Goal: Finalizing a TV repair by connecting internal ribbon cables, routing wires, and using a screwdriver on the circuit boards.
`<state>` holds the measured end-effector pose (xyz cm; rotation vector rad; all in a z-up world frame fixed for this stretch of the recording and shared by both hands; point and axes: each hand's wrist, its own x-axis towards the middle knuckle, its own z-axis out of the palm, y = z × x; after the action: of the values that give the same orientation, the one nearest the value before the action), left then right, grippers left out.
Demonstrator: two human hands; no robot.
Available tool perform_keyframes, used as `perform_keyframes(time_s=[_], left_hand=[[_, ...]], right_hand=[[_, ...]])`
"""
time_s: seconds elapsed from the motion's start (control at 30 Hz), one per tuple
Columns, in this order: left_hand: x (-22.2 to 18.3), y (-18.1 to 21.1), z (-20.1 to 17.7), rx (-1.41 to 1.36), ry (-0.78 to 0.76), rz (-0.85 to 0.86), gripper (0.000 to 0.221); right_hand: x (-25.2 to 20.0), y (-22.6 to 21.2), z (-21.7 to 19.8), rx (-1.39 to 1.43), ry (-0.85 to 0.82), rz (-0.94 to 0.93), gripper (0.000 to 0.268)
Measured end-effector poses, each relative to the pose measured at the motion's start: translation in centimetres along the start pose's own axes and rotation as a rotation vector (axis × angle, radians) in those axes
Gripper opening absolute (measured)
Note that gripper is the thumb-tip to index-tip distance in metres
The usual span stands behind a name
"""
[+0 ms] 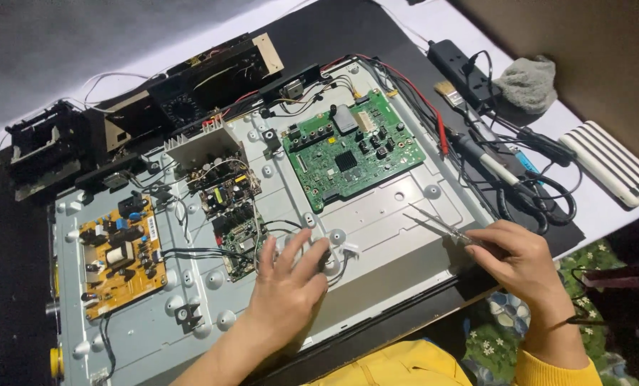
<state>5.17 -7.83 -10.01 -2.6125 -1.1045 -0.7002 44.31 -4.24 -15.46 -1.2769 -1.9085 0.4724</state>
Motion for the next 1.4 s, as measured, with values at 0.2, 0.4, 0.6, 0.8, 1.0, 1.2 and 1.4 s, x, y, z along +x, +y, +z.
perform_keyframes(time_s=[0.2,0.4,0.6,0.8,1.0,1.2,1.4], left_hand=[[2.8,-2.3,-4.3,-0.338,0.114,-0.392,0.011],[0.8,-3.2,-2.1,-0.329,0.173,-0.354,0.026],[0.3,-2.5,-1.6,-0.256,0.017,-0.238,0.032],[0.4,-7.2,-4.4,-0.261,0.179,-0.247,0.035],[-0.9,-11.0,-7.2,-0.059,0.121,-0.361,0.015],[-0.8,-8.5,-3.4,-0.044,-0.165,-0.335,0.043],[-4.0,-7.7,-2.8,-0.078,-0.316,-0.189,0.017]], right_hand=[[2.2,-1.9,1.5,-0.029,-0.031,-0.111,0.018],[2.6,-3.0,4.1,-0.122,-0.068,-0.09,0.018],[3.2,-3.8,4.7,-0.291,-0.179,-0.152,0.019],[4.8,-4.8,5.4,-0.445,-0.199,-0.227,0.016],[5.2,-5.9,7.9,-0.515,-0.106,-0.409,0.031],[4.0,-9.9,12.9,-0.305,-0.314,-0.552,0.03],[3.5,-8.7,12.5,-0.358,-0.177,-0.688,0.005]])
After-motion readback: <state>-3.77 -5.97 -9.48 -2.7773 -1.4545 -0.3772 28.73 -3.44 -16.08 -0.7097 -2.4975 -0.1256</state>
